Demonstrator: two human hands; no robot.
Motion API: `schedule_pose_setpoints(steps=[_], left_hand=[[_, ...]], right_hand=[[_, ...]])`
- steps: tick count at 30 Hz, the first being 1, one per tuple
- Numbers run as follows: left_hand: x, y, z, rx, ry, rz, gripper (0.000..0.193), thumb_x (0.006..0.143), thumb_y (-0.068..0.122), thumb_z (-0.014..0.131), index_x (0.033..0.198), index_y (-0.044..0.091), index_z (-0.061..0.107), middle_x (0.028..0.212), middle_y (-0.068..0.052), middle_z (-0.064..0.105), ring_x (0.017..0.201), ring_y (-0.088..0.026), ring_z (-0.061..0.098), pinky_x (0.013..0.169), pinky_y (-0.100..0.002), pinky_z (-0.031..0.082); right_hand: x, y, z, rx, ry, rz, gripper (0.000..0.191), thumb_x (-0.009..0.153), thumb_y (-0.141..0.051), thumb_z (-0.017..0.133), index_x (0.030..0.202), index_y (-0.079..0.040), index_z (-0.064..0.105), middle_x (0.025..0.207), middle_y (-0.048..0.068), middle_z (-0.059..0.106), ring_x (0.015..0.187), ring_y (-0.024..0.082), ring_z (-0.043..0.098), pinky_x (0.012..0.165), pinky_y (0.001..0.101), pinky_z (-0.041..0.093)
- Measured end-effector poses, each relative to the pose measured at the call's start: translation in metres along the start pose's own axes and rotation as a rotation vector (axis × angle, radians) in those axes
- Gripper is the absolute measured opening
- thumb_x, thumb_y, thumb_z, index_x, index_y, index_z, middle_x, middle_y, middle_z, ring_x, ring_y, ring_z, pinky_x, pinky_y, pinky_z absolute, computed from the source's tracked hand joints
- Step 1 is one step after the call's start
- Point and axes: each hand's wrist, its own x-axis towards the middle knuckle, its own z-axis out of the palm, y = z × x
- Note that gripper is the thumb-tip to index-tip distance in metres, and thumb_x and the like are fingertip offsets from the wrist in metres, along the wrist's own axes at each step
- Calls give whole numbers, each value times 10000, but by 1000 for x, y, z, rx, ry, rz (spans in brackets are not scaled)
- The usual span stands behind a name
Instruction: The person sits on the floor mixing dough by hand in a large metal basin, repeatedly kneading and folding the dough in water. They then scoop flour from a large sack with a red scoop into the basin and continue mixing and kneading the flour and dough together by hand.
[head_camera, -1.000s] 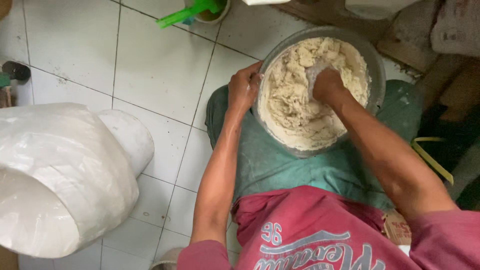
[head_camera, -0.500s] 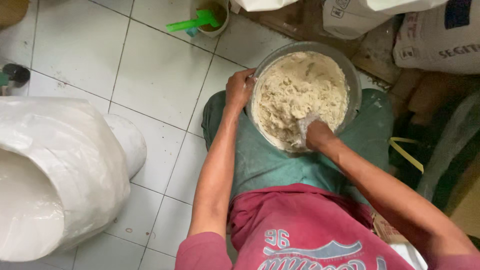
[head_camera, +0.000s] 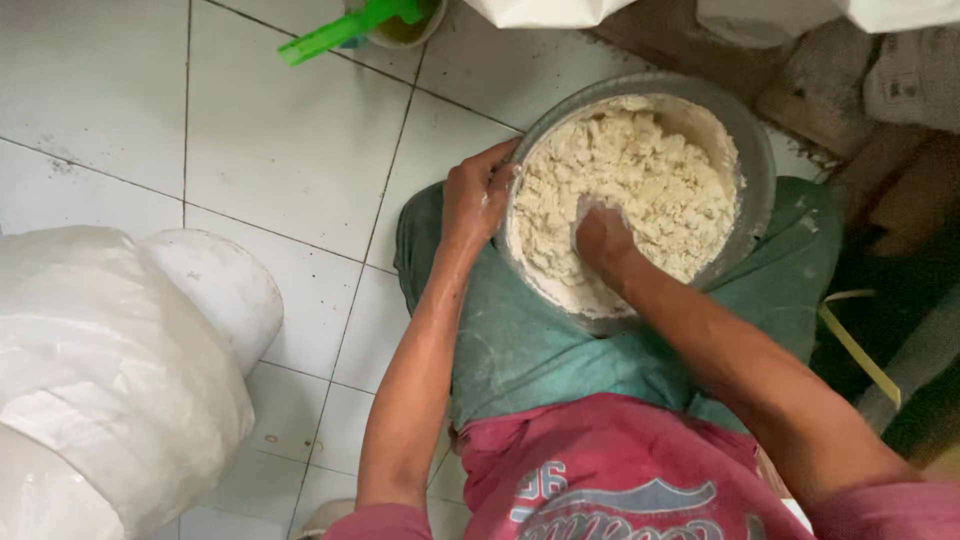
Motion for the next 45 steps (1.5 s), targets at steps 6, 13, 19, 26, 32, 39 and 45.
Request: schedule_pose_setpoints(steps=[6,13,19,26,32,39,45], left_hand=[[1,8,-6,-55,15,-6,319,905,127,695,1218,95,745,1016,-157,796,864,-272,795,779,-369,601],[5,17,-12,52,61,111,273,906,178,719,1154,75,773,1018,-163,784,908,-299,764,820,-415,583],[1,17,-8,23,103,138,272,890,170,712,1128,64,786,998,-169,789,897,-311,766,805,-424,582],[0,5,-4,8,92,116,256,917,152,695,1145,59,765,954,-181,781,875,-308,772,765,-403,587],[-4,-4,2,-60,67,15,299,898,175,688,1167,55,734,955,-193,765,867,-302,791,768,-377,599],[-1,12,-3,16,94,81,276,903,141,649,1140,64,766,962,-187,781,892,-312,780,809,-380,590],[-5,22,-4,87,136,239,257,909,147,680,1134,47,752,986,-190,776,887,-325,763,805,-398,577]], right_hand=[[5,17,-52,127,12,46,161,795,-170,655,797,-77,786,902,185,742,909,354,711,795,473,558],[-69,9,-58,319,-64,403,208,786,-114,693,876,64,751,998,324,697,967,438,701,827,480,575],[-103,0,-68,477,184,273,558,768,-201,762,1251,34,609,1130,336,653,1026,510,632,846,543,528],[-47,-57,-57,106,224,-34,653,742,-101,659,1377,28,581,1117,298,683,985,417,695,868,545,539],[-4,-45,-31,-9,131,-56,524,762,-104,644,1278,-13,633,1073,264,702,976,401,701,857,521,548],[-1,-29,-66,35,74,-4,385,786,-107,627,1162,-61,694,1023,224,724,965,381,707,843,494,558],[-104,23,-70,169,255,-34,403,769,-78,607,1153,-96,727,996,206,730,918,382,709,773,493,566]])
